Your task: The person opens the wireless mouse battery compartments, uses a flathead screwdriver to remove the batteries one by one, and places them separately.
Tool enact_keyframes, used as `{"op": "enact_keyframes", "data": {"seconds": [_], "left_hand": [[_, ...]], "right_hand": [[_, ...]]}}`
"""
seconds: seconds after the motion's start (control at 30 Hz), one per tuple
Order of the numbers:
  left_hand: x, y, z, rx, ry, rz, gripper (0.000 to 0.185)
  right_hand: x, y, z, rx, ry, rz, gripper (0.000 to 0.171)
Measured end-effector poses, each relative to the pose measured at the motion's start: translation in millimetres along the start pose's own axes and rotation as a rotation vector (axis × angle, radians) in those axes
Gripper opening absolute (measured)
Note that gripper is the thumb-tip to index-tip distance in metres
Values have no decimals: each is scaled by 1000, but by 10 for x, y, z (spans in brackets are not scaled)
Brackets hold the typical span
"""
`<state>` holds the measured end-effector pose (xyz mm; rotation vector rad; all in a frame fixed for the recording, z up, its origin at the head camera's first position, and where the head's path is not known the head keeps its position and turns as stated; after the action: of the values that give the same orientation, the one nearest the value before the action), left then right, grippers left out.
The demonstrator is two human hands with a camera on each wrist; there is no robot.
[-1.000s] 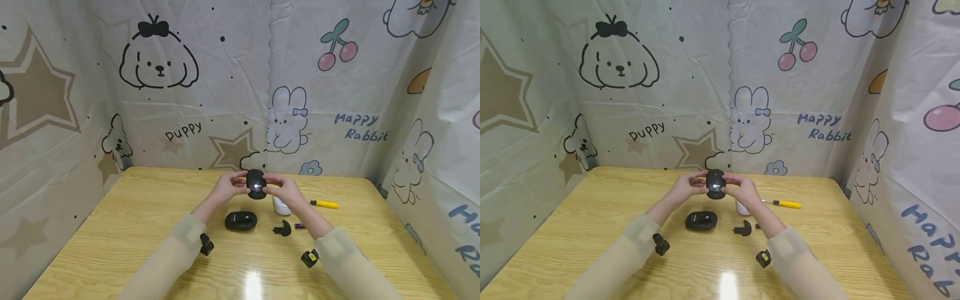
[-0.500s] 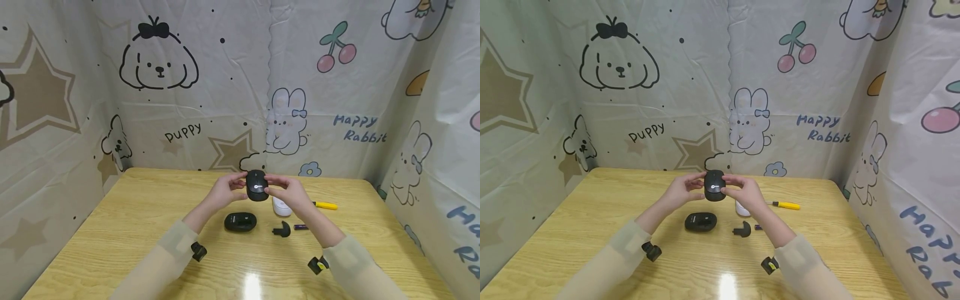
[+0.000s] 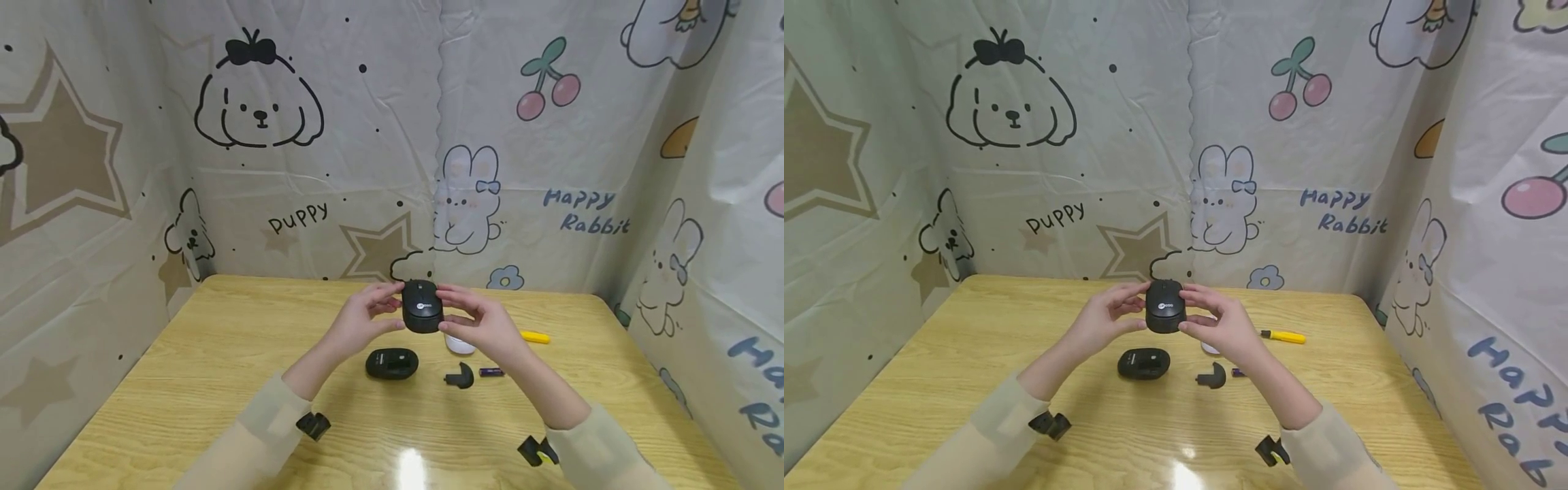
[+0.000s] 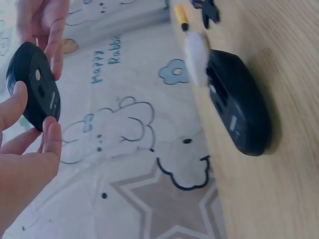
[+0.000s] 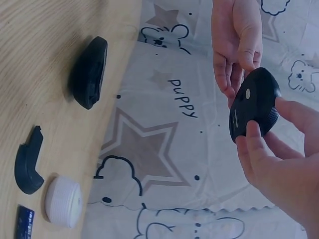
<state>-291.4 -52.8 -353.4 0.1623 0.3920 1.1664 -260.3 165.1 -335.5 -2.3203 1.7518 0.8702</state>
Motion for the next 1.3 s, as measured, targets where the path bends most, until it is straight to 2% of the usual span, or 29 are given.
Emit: {"op": "enact_keyframes", "data": {"seconds": [0.17,0.33,0.53,0.63,0.7,0.83,0.93,1.17,1.3], "left_hand": [[5,-92,119,5,-26,-9,59],[29,-181,163,-36,-37,13,54],[67,-310,152,-148,-70,58,50],[88,-368,143,-199,-90,83,47],[106,-396,127,-219,-103,93,46],[138,-434,77,-228,-115,103,42],[158,-461,32,-236,-96,104,39],[219,-514,-66,-221,-23,72,39],[230,-522,-97,-171,19,77,39]], "right_hand": [[1,-108,-75,-102,-7,-26,54],[38,-178,-104,-174,-57,-12,49],[108,-231,-99,-177,-111,45,45],[142,-251,-100,-193,-178,97,45],[165,-261,-100,-235,-239,145,45],[207,-283,-77,-353,-325,228,46],[231,-301,-47,-409,-372,250,47],[251,-333,30,-424,-408,250,44],[257,-337,77,-398,-385,236,41]]}}
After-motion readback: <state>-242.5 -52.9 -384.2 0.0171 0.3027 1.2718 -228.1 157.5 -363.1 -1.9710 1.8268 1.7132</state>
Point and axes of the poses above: each hand's wrist, its own y-axis towards the middle knuckle, its own x-axis out of the palm, z = x × y, the point moved 3 cm from there along y, towards the middle knuckle, and after that the axes turned 11 degrees about -y, right-handed, at the moved point
